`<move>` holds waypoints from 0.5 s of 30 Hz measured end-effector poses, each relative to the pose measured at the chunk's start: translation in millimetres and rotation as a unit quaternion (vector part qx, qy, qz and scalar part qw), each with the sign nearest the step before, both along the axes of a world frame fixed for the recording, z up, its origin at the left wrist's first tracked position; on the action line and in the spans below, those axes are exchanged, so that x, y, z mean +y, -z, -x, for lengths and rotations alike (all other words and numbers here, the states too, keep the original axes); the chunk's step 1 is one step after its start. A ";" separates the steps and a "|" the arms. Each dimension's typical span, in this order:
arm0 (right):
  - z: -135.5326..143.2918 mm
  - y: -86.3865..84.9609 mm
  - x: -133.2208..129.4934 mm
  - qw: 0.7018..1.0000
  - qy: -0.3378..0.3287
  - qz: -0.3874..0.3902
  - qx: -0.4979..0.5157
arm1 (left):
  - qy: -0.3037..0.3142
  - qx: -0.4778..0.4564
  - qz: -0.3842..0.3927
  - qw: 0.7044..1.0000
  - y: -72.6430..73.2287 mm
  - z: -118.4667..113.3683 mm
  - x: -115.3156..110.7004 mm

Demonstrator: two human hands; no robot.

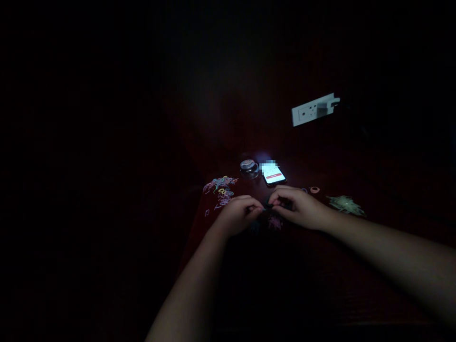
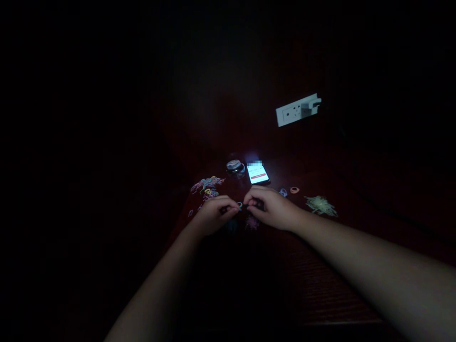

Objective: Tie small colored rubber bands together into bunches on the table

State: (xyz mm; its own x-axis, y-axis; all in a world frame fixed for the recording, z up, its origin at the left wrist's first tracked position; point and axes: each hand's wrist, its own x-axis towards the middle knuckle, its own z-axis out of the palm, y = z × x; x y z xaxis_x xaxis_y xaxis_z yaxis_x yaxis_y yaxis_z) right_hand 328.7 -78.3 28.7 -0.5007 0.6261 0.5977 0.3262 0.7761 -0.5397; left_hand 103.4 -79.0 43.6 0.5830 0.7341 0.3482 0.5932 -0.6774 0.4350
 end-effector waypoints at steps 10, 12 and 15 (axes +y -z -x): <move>-0.1 0.2 1.6 1.000 -0.001 -0.005 0.004 | 0.005 0.059 0.054 0.997 -10.7 36.7 3.5; -0.4 -0.2 1.9 1.000 0.001 -0.007 0.005 | 0.024 0.054 0.065 0.996 -10.5 34.3 1.8; -1.0 -0.4 2.3 1.000 -0.002 -0.007 0.006 | 0.040 0.062 0.082 0.994 -9.1 32.0 0.6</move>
State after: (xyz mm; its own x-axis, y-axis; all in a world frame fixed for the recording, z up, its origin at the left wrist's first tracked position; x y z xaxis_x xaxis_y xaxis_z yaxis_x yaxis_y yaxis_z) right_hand 329.7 -76.0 29.1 -0.4955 0.6162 0.6121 0.3168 0.7844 -0.5332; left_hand 71.4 -78.5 52.8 0.6728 0.7244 0.1504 0.5960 -0.6511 0.4699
